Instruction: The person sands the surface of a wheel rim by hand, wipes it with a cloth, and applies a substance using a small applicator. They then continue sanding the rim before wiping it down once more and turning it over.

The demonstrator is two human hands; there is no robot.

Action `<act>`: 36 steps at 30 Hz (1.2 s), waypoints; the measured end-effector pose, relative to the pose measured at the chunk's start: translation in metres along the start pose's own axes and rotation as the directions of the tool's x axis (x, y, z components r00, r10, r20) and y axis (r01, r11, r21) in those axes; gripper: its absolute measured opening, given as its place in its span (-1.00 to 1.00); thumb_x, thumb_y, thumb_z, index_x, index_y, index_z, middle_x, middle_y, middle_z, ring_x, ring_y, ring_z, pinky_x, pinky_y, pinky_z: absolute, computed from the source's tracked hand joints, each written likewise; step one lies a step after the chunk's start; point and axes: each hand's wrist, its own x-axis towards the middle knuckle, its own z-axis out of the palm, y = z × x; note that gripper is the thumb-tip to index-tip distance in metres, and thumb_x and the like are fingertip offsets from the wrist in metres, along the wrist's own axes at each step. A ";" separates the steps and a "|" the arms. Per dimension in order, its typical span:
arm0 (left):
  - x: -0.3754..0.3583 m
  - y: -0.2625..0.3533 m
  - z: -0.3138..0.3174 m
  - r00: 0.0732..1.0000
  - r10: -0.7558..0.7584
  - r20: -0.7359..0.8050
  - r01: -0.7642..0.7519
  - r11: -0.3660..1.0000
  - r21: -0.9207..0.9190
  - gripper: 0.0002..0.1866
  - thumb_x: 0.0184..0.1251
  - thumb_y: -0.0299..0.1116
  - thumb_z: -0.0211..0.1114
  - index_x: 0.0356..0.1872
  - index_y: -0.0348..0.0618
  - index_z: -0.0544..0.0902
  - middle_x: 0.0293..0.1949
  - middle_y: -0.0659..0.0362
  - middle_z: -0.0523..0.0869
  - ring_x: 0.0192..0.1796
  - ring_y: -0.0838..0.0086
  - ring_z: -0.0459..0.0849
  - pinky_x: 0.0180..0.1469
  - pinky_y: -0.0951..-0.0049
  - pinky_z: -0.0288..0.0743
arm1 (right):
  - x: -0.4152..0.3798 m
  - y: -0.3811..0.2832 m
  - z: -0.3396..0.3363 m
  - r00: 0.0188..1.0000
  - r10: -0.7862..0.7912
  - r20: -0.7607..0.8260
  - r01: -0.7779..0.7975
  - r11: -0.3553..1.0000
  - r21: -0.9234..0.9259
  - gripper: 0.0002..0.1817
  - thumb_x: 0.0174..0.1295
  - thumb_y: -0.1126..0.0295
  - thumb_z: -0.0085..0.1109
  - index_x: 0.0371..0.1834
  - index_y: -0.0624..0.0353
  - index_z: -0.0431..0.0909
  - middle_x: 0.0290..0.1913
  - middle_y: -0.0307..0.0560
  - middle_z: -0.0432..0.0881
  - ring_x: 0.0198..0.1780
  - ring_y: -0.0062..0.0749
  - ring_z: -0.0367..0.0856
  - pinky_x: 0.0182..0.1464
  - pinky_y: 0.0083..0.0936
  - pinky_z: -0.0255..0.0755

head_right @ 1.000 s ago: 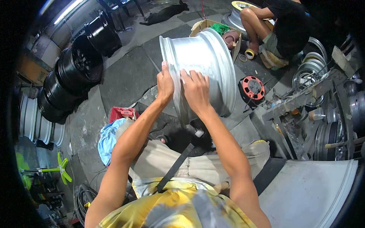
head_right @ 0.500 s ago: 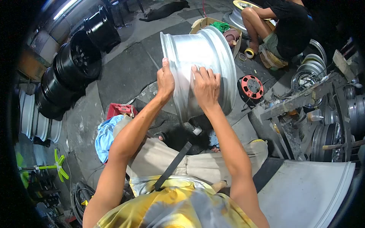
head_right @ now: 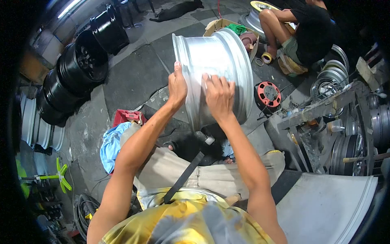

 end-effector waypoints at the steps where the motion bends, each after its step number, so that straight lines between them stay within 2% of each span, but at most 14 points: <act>1: 0.001 0.002 -0.001 0.999 -0.029 0.035 0.029 1.000 -0.011 -0.15 0.69 0.20 -0.25 -0.57 -0.48 0.48 -0.64 -0.14 0.45 -0.43 0.26 0.49 -0.20 -0.04 0.37 | 0.007 0.002 0.002 0.999 0.037 -0.004 -0.037 0.999 -0.031 -0.62 0.27 0.47 0.24 0.17 0.13 0.71 -0.23 -0.16 0.58 -0.15 -0.25 0.55 -0.12 -0.27 0.26; 4: 0.001 0.006 -0.001 1.000 -0.003 -0.016 0.004 1.000 0.019 -0.15 0.69 0.21 -0.24 -0.59 -0.46 0.47 -0.65 -0.12 0.44 -0.44 0.26 0.48 -0.21 -0.04 0.36 | 0.001 -0.010 0.006 0.998 0.067 0.004 -0.067 0.998 -0.015 -0.60 0.24 0.49 0.23 0.17 0.12 0.71 -0.23 -0.17 0.58 -0.15 -0.26 0.55 -0.11 -0.27 0.26; 5: 0.002 0.007 0.000 1.000 -0.004 -0.019 0.005 1.000 0.016 -0.15 0.69 0.21 -0.24 -0.59 -0.46 0.47 -0.65 -0.12 0.44 -0.44 0.26 0.48 -0.21 -0.04 0.36 | -0.004 -0.012 0.004 0.999 0.048 -0.017 -0.048 0.998 0.044 -0.61 0.23 0.50 0.24 0.16 0.12 0.71 -0.23 -0.16 0.59 -0.14 -0.25 0.55 -0.10 -0.26 0.27; 7: 0.000 0.003 0.003 0.999 0.028 -0.031 -0.028 1.000 -0.010 -0.14 0.69 0.22 -0.25 -0.60 -0.44 0.45 -0.65 -0.08 0.41 -0.45 0.27 0.46 -0.24 -0.03 0.35 | -0.002 -0.002 0.001 1.000 0.021 -0.001 -0.021 1.000 0.005 -0.61 0.23 0.49 0.25 0.15 0.12 0.72 -0.23 -0.16 0.59 -0.14 -0.25 0.56 -0.10 -0.26 0.27; 11: 0.000 0.007 -0.001 0.999 -0.034 0.028 0.034 0.999 -0.008 -0.13 0.68 0.23 -0.25 -0.58 -0.46 0.46 -0.65 -0.08 0.42 -0.45 0.27 0.45 -0.24 -0.02 0.35 | 0.008 0.002 0.002 1.000 0.013 -0.009 -0.014 0.999 -0.038 -0.66 0.24 0.46 0.26 0.09 0.12 0.73 -0.23 -0.19 0.59 -0.15 -0.28 0.55 -0.11 -0.27 0.27; 14: 0.002 0.007 0.001 0.997 0.043 -0.066 -0.042 0.999 0.019 -0.13 0.69 0.23 -0.27 -0.57 -0.47 0.47 -0.64 -0.07 0.41 -0.45 0.28 0.45 -0.26 0.00 0.35 | 0.001 -0.001 0.000 1.000 -0.018 -0.005 0.018 1.000 -0.025 -0.69 0.26 0.46 0.25 0.07 0.14 0.73 -0.24 -0.21 0.59 -0.17 -0.30 0.53 -0.10 -0.28 0.26; 19: 0.003 0.001 -0.001 0.998 -0.045 0.042 0.046 0.999 -0.011 -0.14 0.69 0.21 -0.26 -0.54 -0.47 0.50 -0.63 -0.10 0.45 -0.44 0.26 0.44 -0.25 -0.01 0.35 | 0.009 -0.001 0.001 1.000 0.020 0.018 -0.020 1.000 -0.020 -0.66 0.22 0.50 0.24 0.08 0.16 0.72 -0.21 -0.18 0.59 -0.15 -0.28 0.54 -0.07 -0.28 0.27; 20: 0.003 0.002 -0.002 0.998 -0.040 0.040 0.041 0.999 -0.009 -0.14 0.69 0.21 -0.26 -0.54 -0.47 0.50 -0.63 -0.10 0.45 -0.44 0.26 0.44 -0.25 -0.01 0.35 | 0.014 -0.003 0.003 0.999 0.039 0.023 -0.038 0.999 -0.024 -0.65 0.21 0.51 0.24 0.09 0.16 0.72 -0.20 -0.18 0.59 -0.14 -0.28 0.54 -0.06 -0.27 0.27; 22: 0.003 0.006 0.003 0.998 0.026 -0.060 -0.024 0.999 0.033 -0.14 0.70 0.20 -0.27 -0.55 -0.47 0.50 -0.64 -0.10 0.45 -0.45 0.26 0.44 -0.25 -0.02 0.34 | 0.007 -0.003 -0.002 0.999 0.031 0.016 -0.031 0.999 0.018 -0.63 0.20 0.51 0.24 0.10 0.15 0.72 -0.18 -0.16 0.61 -0.12 -0.27 0.55 -0.05 -0.27 0.28; 25: 0.003 0.001 0.004 0.996 0.077 -0.039 -0.076 0.997 0.024 -0.14 0.70 0.20 -0.27 -0.55 -0.47 0.50 -0.63 -0.11 0.46 -0.45 0.25 0.45 -0.25 -0.02 0.35 | -0.003 -0.001 -0.011 0.996 0.048 0.071 -0.050 0.998 0.023 -0.62 0.20 0.50 0.26 0.11 0.13 0.72 -0.15 -0.14 0.63 -0.11 -0.23 0.57 -0.04 -0.25 0.29; 30: 0.010 -0.005 0.003 1.000 0.013 -0.007 -0.013 1.000 -0.008 -0.14 0.69 0.20 -0.27 -0.55 -0.48 0.50 -0.63 -0.12 0.47 -0.45 0.24 0.46 -0.25 -0.02 0.35 | 0.021 0.001 0.008 0.999 0.042 -0.001 -0.042 0.998 0.038 -0.62 0.20 0.48 0.26 0.13 0.13 0.71 -0.14 -0.13 0.62 -0.10 -0.19 0.56 -0.05 -0.22 0.31; 33: 0.019 -0.001 0.003 0.998 0.040 -0.038 -0.040 0.999 -0.015 -0.13 0.69 0.21 -0.27 -0.55 -0.48 0.50 -0.64 -0.09 0.45 -0.45 0.26 0.46 -0.26 -0.01 0.36 | -0.008 -0.006 0.003 0.996 -0.076 0.049 0.073 0.995 0.063 -0.49 0.19 0.46 0.28 0.28 0.11 0.63 -0.16 -0.13 0.60 -0.08 -0.18 0.54 -0.08 -0.22 0.32; 34: 0.019 0.001 0.004 0.997 0.065 -0.052 -0.065 0.998 -0.002 -0.13 0.69 0.22 -0.28 -0.55 -0.48 0.49 -0.65 -0.07 0.44 -0.45 0.28 0.45 -0.26 -0.01 0.36 | -0.031 -0.008 -0.001 0.995 -0.083 0.051 0.079 0.995 0.062 -0.49 0.19 0.46 0.28 0.28 0.11 0.63 -0.16 -0.13 0.60 -0.08 -0.18 0.54 -0.08 -0.22 0.32; 36: 0.026 0.003 0.003 0.999 0.029 -0.041 -0.029 1.000 -0.010 -0.13 0.69 0.22 -0.28 -0.55 -0.48 0.51 -0.64 -0.07 0.45 -0.44 0.28 0.46 -0.25 0.01 0.37 | -0.067 -0.008 -0.007 0.983 -0.067 0.173 0.066 0.998 0.008 -0.44 0.19 0.47 0.27 0.33 0.09 0.61 -0.14 -0.15 0.60 -0.08 -0.18 0.53 -0.08 -0.22 0.33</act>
